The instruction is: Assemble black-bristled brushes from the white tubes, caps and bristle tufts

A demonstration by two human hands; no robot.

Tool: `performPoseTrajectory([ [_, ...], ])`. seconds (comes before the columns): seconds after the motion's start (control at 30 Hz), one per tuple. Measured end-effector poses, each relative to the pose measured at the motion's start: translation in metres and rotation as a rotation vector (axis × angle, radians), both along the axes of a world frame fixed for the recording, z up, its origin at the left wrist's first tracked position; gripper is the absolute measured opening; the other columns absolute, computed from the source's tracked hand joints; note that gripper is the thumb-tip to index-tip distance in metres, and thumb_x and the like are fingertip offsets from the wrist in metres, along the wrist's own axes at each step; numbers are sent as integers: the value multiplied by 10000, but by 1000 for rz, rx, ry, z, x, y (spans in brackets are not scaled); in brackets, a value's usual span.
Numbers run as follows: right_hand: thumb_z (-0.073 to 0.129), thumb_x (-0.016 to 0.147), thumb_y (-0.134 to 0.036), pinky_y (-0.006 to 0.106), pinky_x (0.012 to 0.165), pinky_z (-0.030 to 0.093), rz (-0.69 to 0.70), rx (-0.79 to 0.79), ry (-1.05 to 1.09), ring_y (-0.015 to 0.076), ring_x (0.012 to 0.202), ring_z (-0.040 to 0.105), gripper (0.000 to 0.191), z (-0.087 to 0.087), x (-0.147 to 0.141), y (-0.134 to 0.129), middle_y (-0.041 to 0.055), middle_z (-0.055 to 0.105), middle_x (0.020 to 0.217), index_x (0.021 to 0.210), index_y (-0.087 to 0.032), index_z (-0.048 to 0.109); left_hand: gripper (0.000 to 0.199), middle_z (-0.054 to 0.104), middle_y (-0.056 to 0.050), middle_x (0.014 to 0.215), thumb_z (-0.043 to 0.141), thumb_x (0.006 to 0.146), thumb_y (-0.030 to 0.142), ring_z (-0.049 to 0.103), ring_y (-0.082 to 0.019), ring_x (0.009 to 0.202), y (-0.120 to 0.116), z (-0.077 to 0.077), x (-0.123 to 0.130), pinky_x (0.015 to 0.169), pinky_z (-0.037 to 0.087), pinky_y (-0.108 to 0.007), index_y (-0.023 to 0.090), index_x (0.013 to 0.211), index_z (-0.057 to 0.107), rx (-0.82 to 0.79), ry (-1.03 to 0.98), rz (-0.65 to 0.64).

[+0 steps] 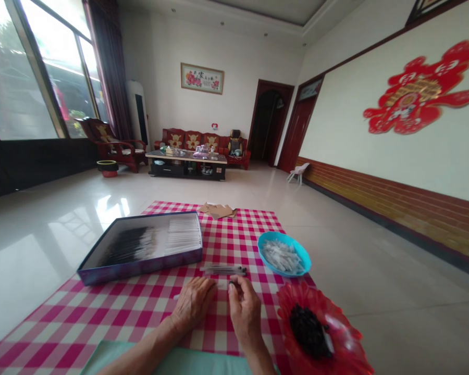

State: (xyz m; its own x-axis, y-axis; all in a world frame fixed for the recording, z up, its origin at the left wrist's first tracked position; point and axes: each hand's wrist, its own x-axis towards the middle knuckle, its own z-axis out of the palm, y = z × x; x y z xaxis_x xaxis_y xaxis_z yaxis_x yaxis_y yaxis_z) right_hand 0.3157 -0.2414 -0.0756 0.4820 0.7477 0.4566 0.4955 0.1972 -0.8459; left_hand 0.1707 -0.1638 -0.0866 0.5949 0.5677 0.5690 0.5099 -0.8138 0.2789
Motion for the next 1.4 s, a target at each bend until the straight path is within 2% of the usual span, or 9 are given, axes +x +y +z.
performPoseTrajectory([
  [0.27, 509, 811, -361, 316, 687, 535, -76, -166, -277, 223, 752, 678, 226, 65, 53, -31, 64, 720, 850, 904, -202, 640, 203, 610, -22, 777, 377, 935, 234, 559, -169, 732, 3, -4, -1, 718, 407, -296, 209, 918, 578, -5, -48, -63],
  [0.4, 516, 789, -353, 352, 738, 515, -211, -268, -516, 235, 784, 661, 197, 60, 102, -70, 58, 698, 828, 822, -219, 657, 221, 612, -27, 787, 374, 933, 223, 559, -174, 737, 1, -1, -2, 712, 409, -297, 223, 1011, 582, 3, -40, -81],
  [0.5, 537, 748, -370, 354, 656, 530, -272, -337, -553, 226, 679, 658, 215, 50, 123, -87, 75, 687, 816, 799, -207, 668, 222, 602, -30, 780, 369, 931, 211, 558, -178, 758, 0, 0, -1, 729, 410, -301, 215, 985, 585, -25, -42, -98],
  [0.63, 519, 793, -372, 344, 712, 533, -256, -226, -561, 230, 776, 664, 246, 53, 97, -74, 86, 684, 902, 892, -208, 673, 218, 592, -36, 795, 360, 924, 187, 545, -181, 768, 0, 2, 0, 733, 406, -308, 201, 972, 572, -47, -52, -122],
  [0.77, 478, 854, -324, 298, 721, 530, -17, -148, -503, 212, 808, 664, 236, 55, 36, -35, 84, 693, 882, 923, -202, 668, 236, 580, -41, 784, 328, 926, 177, 527, -185, 755, -2, 5, 0, 719, 403, -316, 187, 976, 558, -43, -62, -158],
  [0.93, 497, 844, -300, 287, 692, 527, 94, -179, -384, 210, 772, 674, 222, 27, -1, -2, 73, 714, 855, 924, -194, 675, 251, 569, -47, 784, 308, 920, 176, 510, -188, 747, -1, 5, -1, 711, 411, -320, 177, 1011, 542, -25, -86, -199],
  [1.1, 551, 813, -369, 297, 685, 518, 73, -189, -139, 219, 748, 672, 228, 9, 1, -1, 65, 728, 831, 861, -192, 685, 261, 573, -48, 768, 303, 911, 161, 515, -186, 732, -1, 5, -1, 697, 413, -311, 175, 1008, 545, 0, -84, -212],
  [1.23, 550, 797, -489, 277, 564, 505, -75, -165, 194, 192, 618, 634, 336, 14, 5, -7, 52, 705, 728, 857, -174, 649, 178, 590, -37, 748, 413, 900, 263, 527, -186, 701, -3, 8, -2, 646, 398, -295, 205, 938, 576, -19, -73, -76],
  [1.4, 500, 833, -510, 277, 587, 511, -232, 72, 419, 169, 665, 620, 334, 25, 11, -10, 49, 678, 853, 908, -195, 583, 107, 611, -16, 699, 492, 853, 236, 547, -175, 678, 1, 2, -2, 594, 378, -266, 221, 854, 599, -71, -42, 94],
])
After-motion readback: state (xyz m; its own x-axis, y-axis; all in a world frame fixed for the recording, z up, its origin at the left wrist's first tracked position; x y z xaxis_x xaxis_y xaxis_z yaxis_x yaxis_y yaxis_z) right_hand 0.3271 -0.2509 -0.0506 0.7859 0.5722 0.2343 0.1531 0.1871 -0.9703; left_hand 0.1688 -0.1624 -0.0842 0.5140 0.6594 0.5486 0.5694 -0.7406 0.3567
